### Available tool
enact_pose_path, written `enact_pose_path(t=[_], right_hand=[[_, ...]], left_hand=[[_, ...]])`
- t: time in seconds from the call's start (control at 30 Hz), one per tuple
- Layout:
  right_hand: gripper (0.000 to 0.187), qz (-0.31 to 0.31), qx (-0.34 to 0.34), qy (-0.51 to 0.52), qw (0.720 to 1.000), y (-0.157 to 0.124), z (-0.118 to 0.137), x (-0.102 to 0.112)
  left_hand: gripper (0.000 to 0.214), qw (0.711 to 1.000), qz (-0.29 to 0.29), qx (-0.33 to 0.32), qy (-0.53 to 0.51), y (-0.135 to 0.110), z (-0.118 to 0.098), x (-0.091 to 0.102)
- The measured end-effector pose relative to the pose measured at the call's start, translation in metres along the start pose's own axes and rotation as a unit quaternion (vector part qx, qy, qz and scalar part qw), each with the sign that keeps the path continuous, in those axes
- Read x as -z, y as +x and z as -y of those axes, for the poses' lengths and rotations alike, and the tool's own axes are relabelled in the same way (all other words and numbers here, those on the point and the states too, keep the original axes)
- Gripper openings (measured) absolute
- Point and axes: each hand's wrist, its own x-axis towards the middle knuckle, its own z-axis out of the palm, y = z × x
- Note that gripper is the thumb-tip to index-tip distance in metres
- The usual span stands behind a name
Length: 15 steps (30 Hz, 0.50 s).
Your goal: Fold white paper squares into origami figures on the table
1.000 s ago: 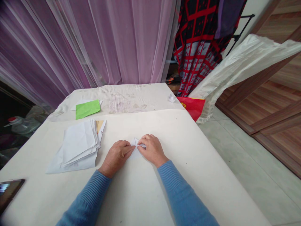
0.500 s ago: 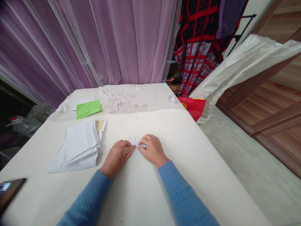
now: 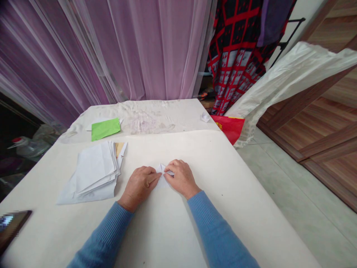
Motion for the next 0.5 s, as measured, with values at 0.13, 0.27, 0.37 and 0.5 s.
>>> enact_pose_path(t=[0.13,0.27,0.37,0.5], right_hand=[[0.01,0.003,-0.005,0.002,1.0,0.0,0.0,-0.001],[0.009,0.006,-0.009,0.005,1.0,0.001,0.0,-0.001],[0.008,0.008,-0.009,0.002,1.0,0.001,0.0,-0.001],[0.008,0.009,-0.01,0.003,1.0,0.001,0.0,-0.001]], left_hand=[[0.015,0.999,0.021,0.013,0.045,0.0,-0.011,0.01],[0.016,0.997,0.012,0.03,0.067,-0.003,-0.024,0.016],[0.02,0.996,0.01,0.038,0.078,-0.008,-0.033,0.017],[0.027,0.995,0.006,0.046,0.085,-0.011,-0.038,0.015]])
